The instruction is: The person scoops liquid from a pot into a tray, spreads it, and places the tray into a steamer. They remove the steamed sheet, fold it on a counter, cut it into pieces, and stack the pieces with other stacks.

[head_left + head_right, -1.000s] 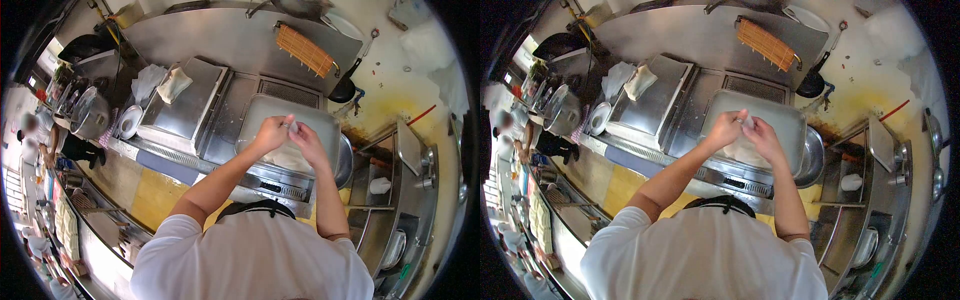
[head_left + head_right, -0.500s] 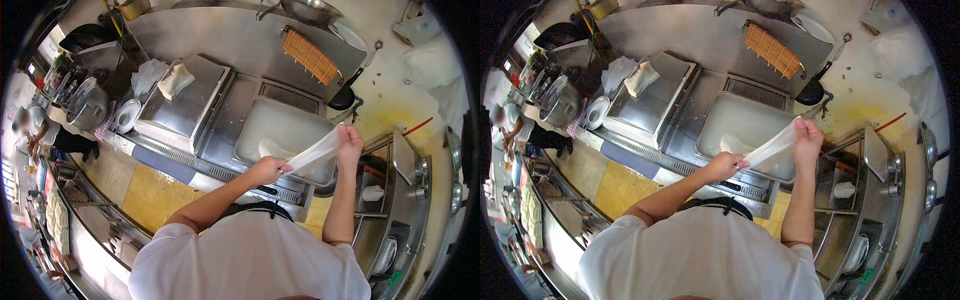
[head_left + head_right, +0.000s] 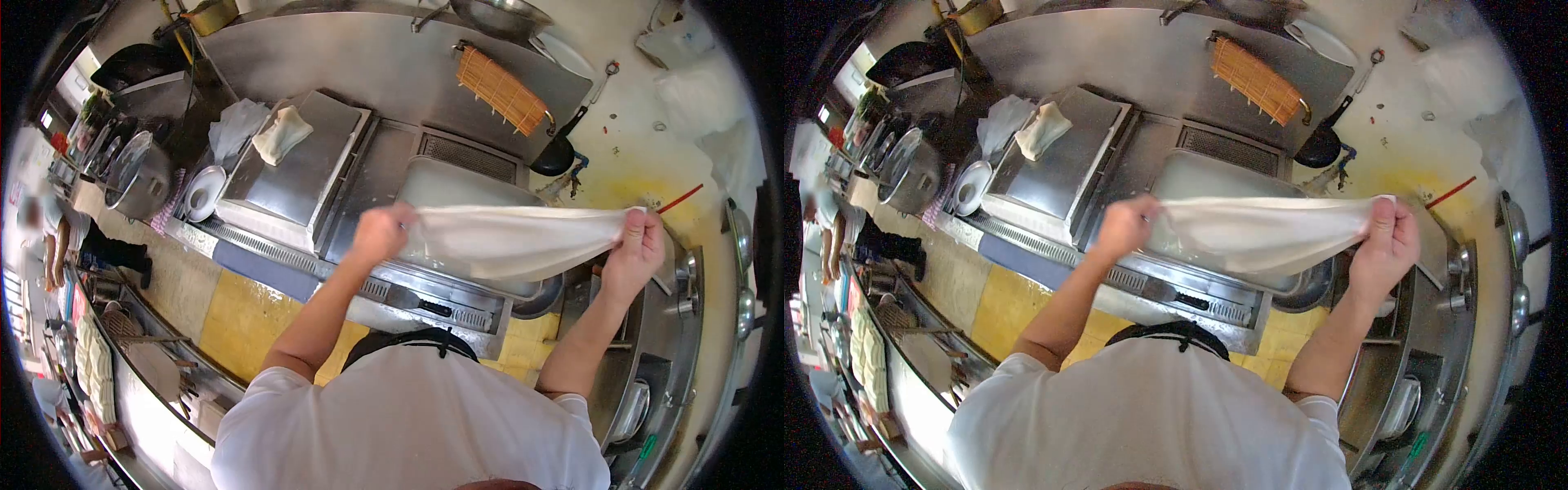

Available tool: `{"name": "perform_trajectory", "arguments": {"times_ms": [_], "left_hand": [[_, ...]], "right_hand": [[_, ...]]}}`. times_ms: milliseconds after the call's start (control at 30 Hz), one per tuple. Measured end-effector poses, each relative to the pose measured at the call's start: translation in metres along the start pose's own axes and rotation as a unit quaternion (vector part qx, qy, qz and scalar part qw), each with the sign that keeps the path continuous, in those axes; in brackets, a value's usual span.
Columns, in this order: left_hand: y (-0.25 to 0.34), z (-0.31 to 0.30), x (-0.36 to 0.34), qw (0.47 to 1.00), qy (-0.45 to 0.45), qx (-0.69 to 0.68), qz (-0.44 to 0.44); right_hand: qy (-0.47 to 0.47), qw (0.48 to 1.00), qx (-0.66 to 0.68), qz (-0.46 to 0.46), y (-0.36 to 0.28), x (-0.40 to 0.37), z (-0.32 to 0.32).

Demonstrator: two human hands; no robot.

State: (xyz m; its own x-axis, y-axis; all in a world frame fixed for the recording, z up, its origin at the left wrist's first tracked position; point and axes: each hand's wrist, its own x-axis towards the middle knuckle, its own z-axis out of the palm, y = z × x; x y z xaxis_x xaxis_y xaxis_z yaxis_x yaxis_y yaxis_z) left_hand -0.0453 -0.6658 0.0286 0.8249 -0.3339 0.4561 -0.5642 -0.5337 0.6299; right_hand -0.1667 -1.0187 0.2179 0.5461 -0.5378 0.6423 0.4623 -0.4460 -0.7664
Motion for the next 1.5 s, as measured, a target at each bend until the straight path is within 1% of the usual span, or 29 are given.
{"name": "perform_trajectory", "arguments": {"times_ms": [67,100,133,200,233,300,333,367,400,467,533,600,633,667,767,800,867,900,933,967,1000,1067,1133,1267,1333,1367,1433,1467,1500], "left_hand": [[0.022,-0.046,0.021,0.995,0.087,0.014,-0.043],[0.040,-0.071,0.028,0.991,0.129,0.002,-0.042],[0.054,-0.093,0.034,0.985,0.171,-0.010,-0.038],[0.061,-0.117,0.036,0.968,0.245,-0.049,0.030],[0.068,-0.127,0.035,0.962,0.264,0.000,0.070],[0.066,-0.121,0.027,0.970,0.230,-0.084,0.002],[0.062,-0.117,0.024,0.969,0.213,-0.125,-0.031],[0.049,-0.106,0.022,0.971,0.162,-0.147,-0.098],[0.038,-0.092,0.025,0.970,0.131,-0.152,-0.135],[0.021,-0.061,0.038,0.962,0.068,-0.161,-0.211],[0.010,-0.033,0.071,0.953,0.024,-0.148,-0.263],[-0.046,0.021,0.113,0.973,0.051,-0.141,-0.178],[-0.066,0.050,0.135,0.965,0.070,-0.186,-0.173],[-0.071,0.069,0.151,0.954,0.092,-0.233,-0.165],[-0.044,0.063,0.148,0.986,-0.018,-0.041,-0.158],[-0.044,0.064,0.135,0.987,-0.087,-0.015,-0.133],[-0.044,0.066,0.095,0.969,-0.228,0.034,-0.083],[-0.058,0.080,0.068,0.962,-0.248,0.107,-0.046],[-0.078,0.096,0.042,0.947,-0.265,0.180,-0.008],[-0.089,0.102,0.023,0.944,-0.262,0.202,0.001],[-0.099,0.106,0.009,0.940,-0.258,0.224,0.010],[-0.109,0.102,0.006,0.931,-0.247,0.266,0.044],[-0.114,0.098,-0.001,0.916,-0.244,0.305,0.089],[-0.104,0.097,-0.013,0.899,-0.303,0.309,0.069],[-0.092,0.098,-0.023,0.894,-0.315,0.318,0.037],[-0.086,0.094,-0.029,0.921,-0.264,0.284,0.043],[-0.064,0.081,-0.045,0.962,-0.160,0.216,0.051],[-0.053,0.076,-0.055,0.972,-0.151,0.180,0.030],[-0.043,0.070,-0.063,0.979,-0.140,0.145,0.010]], "right_hand": [[0.027,0.999,-0.014,-0.029,0.001,0.004,-0.020],[0.018,0.999,0.002,-0.038,0.005,0.006,-0.037],[0.038,0.999,-0.009,-0.035,-0.003,0.003,-0.044],[0.021,0.999,-0.007,-0.044,-0.001,-0.001,-0.070],[0.011,0.999,-0.045,-0.029,-0.002,-0.008,-0.074],[-0.011,0.993,-0.118,0.001,0.001,-0.021,-0.076],[-0.013,0.988,-0.146,0.040,0.011,-0.026,-0.076],[-0.015,0.982,-0.173,0.078,0.028,-0.033,-0.074],[-0.015,0.973,-0.199,0.115,0.047,-0.040,-0.072],[-0.087,0.953,-0.213,0.195,0.097,-0.042,-0.070],[-0.099,0.928,-0.175,0.314,0.133,-0.030,-0.045],[-0.056,0.959,-0.004,0.278,0.204,-0.007,-0.022],[-0.038,0.957,0.032,0.287,0.224,0.004,-0.006],[-0.020,0.954,0.067,0.291,0.236,0.011,0.005],[-0.084,0.934,-0.017,0.346,0.256,-0.002,0.025],[-0.197,0.928,-0.149,0.278,0.270,-0.020,0.028],[-0.345,0.871,-0.321,0.141,0.276,-0.086,0.027],[-0.385,0.845,-0.363,0.077,0.270,-0.125,0.028],[-0.385,0.815,-0.433,-0.021,0.274,-0.156,0.025],[-0.378,0.773,-0.496,-0.121,0.277,-0.175,0.023],[-0.403,0.752,-0.521,-0.045,0.269,-0.175,0.020],[-0.443,0.693,-0.559,0.103,0.254,-0.164,0.011],[-0.444,0.673,-0.580,0.117,0.250,-0.161,0.000],[-0.452,0.633,-0.615,0.132,0.220,-0.170,-0.009],[-0.415,0.659,-0.618,0.107,0.212,-0.181,-0.015],[-0.398,0.673,-0.616,0.091,0.208,-0.188,-0.017],[-0.408,0.720,-0.549,0.114,0.190,-0.196,-0.010],[-0.417,0.740,-0.512,0.127,0.181,-0.204,-0.008],[-0.431,0.746,-0.495,0.117,0.178,-0.217,-0.007]]}}
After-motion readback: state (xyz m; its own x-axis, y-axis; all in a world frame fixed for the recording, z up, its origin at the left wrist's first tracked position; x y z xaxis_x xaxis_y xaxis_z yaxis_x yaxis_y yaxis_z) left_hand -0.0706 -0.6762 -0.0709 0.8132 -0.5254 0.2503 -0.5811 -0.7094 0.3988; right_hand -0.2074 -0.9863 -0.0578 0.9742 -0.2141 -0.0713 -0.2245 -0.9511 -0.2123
